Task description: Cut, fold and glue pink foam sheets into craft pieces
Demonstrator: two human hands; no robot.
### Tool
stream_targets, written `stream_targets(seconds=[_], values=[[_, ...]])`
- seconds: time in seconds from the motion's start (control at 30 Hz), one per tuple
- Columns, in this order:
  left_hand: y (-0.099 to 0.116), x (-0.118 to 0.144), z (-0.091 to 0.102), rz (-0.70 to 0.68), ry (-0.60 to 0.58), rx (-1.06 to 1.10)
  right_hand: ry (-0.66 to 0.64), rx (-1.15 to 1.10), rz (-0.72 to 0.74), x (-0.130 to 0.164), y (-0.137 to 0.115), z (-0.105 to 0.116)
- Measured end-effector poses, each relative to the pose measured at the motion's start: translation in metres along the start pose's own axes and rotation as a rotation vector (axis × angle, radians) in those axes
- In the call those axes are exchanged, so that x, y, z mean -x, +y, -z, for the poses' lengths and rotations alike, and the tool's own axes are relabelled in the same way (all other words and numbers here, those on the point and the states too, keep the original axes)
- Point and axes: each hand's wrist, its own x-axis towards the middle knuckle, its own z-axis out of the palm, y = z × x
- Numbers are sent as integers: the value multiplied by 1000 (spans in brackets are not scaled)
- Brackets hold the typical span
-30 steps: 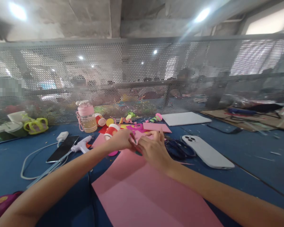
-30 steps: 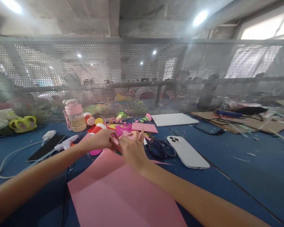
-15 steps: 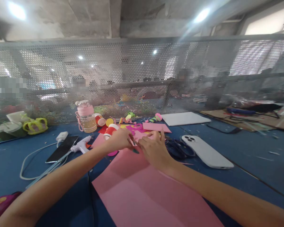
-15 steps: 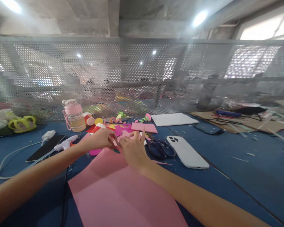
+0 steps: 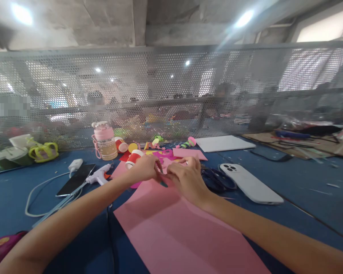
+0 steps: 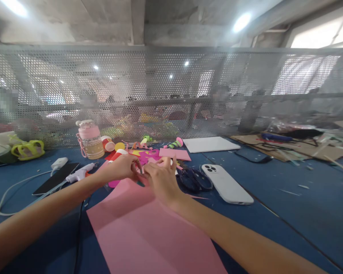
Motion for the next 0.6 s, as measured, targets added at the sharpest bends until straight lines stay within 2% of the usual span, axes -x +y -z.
stream_targets(seconds=[0.13,0.3,0.6], values=[[-3,-1,0,-29,0,22,11,-25,-20,-1,2,0],[-10,-2,1,-73,-58,117,8,-29,-11,-2,4,-1],[1,2,4,-33,-30,-2,-44,44,3,0,4,-2]])
